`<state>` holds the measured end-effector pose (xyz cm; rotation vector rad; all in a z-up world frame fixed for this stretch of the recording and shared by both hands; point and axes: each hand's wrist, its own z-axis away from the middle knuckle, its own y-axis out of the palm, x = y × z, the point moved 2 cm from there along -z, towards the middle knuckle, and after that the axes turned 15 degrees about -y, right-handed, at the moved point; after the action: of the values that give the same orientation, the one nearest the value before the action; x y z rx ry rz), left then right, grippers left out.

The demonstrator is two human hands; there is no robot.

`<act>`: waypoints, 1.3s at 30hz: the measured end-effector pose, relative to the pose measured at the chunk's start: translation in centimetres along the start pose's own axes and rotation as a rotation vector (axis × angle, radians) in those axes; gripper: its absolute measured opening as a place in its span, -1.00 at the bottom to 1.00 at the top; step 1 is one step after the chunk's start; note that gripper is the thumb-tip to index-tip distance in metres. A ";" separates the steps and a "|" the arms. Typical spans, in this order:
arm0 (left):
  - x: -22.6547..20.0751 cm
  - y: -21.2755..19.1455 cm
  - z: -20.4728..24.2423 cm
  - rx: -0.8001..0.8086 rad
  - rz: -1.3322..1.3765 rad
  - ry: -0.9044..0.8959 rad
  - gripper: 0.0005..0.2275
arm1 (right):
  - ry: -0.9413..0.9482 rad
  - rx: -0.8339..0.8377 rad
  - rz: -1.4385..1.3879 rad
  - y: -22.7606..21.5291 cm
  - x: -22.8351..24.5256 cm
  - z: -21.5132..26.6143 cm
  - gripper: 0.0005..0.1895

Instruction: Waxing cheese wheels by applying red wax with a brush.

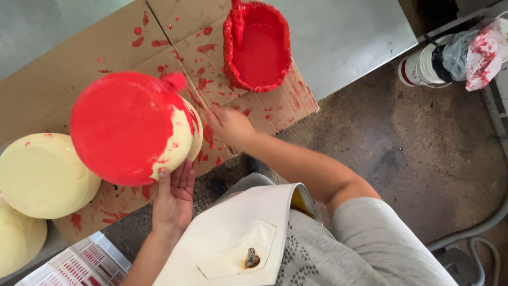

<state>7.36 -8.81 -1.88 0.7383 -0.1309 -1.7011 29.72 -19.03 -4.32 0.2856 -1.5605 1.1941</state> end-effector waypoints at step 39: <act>0.6 0.8 1.1 0.019 0.031 -0.040 -0.67 | -0.287 -0.070 -0.529 -1.4 1.0 8.3 -0.72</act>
<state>7.42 -9.93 -0.88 0.7135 -0.1858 -1.6876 25.40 -25.87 -1.83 0.7968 -1.6276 0.7029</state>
